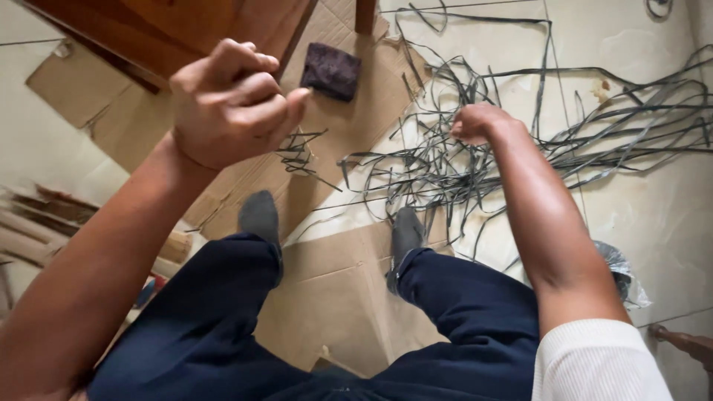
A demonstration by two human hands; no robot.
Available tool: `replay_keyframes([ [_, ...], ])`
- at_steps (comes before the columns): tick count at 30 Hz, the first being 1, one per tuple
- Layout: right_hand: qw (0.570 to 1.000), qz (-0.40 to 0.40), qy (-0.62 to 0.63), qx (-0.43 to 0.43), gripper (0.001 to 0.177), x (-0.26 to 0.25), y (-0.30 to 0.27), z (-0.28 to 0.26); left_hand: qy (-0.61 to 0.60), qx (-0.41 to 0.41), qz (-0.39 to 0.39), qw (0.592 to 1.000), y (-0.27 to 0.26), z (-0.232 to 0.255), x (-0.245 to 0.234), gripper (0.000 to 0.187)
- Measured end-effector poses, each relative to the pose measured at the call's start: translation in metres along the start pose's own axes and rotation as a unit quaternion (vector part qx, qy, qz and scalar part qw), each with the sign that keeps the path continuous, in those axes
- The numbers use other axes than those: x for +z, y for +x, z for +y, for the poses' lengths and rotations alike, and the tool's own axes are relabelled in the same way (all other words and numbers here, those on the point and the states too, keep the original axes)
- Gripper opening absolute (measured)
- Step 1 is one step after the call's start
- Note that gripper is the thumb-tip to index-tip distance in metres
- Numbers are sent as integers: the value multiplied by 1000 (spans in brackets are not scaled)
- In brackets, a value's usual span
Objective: The person wraps the legs of a wooden chair with protective cardboard and plastic strips.
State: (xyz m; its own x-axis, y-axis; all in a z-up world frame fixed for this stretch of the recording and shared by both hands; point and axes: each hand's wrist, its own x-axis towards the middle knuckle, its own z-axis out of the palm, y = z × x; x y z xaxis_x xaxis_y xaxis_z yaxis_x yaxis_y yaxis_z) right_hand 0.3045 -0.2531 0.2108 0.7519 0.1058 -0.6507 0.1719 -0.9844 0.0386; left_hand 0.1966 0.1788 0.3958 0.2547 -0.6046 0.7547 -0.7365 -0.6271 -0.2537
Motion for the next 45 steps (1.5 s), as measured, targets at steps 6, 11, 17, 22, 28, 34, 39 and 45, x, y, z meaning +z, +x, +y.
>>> replay_keyframes([
  [6, 1000, 22, 3, -20, 33, -5, 4, 6, -5, 1, 37, 999, 3, -11, -18, 36],
  [11, 999, 33, 26, -13, 31, -17, 8, -7, -40, -12, 30, 999, -21, -7, 6, 37],
  [17, 986, 130, 71, -76, 37, -41, 3, -47, -70, -26, 24, 997, -21, 9, 10, 39],
  [22, 862, 259, 360, -246, 62, -70, -10, -123, -76, -52, 31, 995, -24, 13, 7, 34],
  [28, 698, 232, 639, -227, 78, -120, -95, -236, -76, -59, 43, 994, -22, 16, 5, 30],
  [34, 608, 278, 659, -345, 81, -110, -65, -242, -71, -77, 38, 994, -21, 20, 15, 31],
  [39, 623, 207, 696, -290, 54, -133, -67, -213, -66, -70, 45, 994, -5, 26, 43, 25],
  [45, 664, 192, 671, -268, 45, -150, -53, -163, -61, -62, 38, 996, 30, 32, 79, 22],
])
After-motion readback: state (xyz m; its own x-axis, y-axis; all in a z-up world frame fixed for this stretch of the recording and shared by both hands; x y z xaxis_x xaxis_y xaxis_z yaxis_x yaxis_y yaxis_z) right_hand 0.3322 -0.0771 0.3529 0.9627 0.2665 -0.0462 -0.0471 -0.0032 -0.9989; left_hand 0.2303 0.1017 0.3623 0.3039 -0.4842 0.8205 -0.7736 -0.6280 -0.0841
